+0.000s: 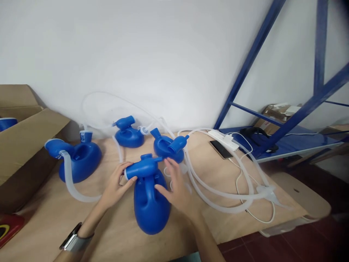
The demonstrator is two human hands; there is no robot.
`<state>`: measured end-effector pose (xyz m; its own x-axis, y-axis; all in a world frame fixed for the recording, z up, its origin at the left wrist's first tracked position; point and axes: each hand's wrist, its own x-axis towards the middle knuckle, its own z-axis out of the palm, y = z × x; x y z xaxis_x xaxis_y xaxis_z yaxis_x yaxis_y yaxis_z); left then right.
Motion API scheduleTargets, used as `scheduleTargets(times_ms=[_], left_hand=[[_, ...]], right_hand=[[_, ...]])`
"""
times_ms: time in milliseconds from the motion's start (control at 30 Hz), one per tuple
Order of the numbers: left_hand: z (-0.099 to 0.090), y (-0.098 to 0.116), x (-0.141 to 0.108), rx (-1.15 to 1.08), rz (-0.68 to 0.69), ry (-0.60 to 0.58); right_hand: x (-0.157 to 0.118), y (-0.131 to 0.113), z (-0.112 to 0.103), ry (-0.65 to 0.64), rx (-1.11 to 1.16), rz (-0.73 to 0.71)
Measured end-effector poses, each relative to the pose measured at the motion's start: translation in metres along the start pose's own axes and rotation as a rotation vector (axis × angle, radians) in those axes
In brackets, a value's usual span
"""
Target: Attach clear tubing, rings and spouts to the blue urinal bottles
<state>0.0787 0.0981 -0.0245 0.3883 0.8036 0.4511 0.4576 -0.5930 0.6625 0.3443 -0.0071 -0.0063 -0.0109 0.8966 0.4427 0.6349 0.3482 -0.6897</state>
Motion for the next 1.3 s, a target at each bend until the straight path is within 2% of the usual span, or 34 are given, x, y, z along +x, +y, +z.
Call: scheduleTargets(times_ms=[67,100,200,300,533,833,933,1133,1200,1300], left_hand=[[-0.009,0.0,-0.004,-0.032,-0.069,-0.017],[-0.015,0.001,-0.005,-0.056,-0.099,-0.028],[-0.03,0.002,-0.005,-0.119,-0.184,-0.04],[-0.043,0.003,-0.005,-0.19,-0.273,-0.033],[-0.055,0.004,-0.007,-0.38,-0.407,0.005],[-0.05,0.007,-0.005,-0.373,-0.495,0.073],[-0.045,0.011,-0.008,-0.436,-0.523,0.089],[-0.033,0.015,-0.024,-0.496,-0.562,0.132],[-0.029,0.014,-0.028,-0.516,-0.577,0.149],[-0.023,0.014,-0.029,-0.566,-0.619,0.163]], right_hand=[[-0.028,0.018,-0.007,0.083,-0.056,0.131],[-0.039,0.027,-0.008,0.071,-0.117,0.173],[-0.056,0.05,-0.004,-0.119,-0.342,0.179],[-0.056,0.063,0.006,-0.23,-0.48,0.148],[-0.049,0.075,0.014,-0.154,-0.617,0.117],[-0.051,0.08,0.012,-0.139,-0.408,0.119],[-0.059,0.084,0.005,-0.124,-0.415,0.142],[-0.076,0.088,-0.012,-0.182,-0.461,0.191],[-0.077,0.087,-0.016,-0.125,-0.426,0.19],[-0.074,0.077,-0.024,0.048,-0.196,0.231]])
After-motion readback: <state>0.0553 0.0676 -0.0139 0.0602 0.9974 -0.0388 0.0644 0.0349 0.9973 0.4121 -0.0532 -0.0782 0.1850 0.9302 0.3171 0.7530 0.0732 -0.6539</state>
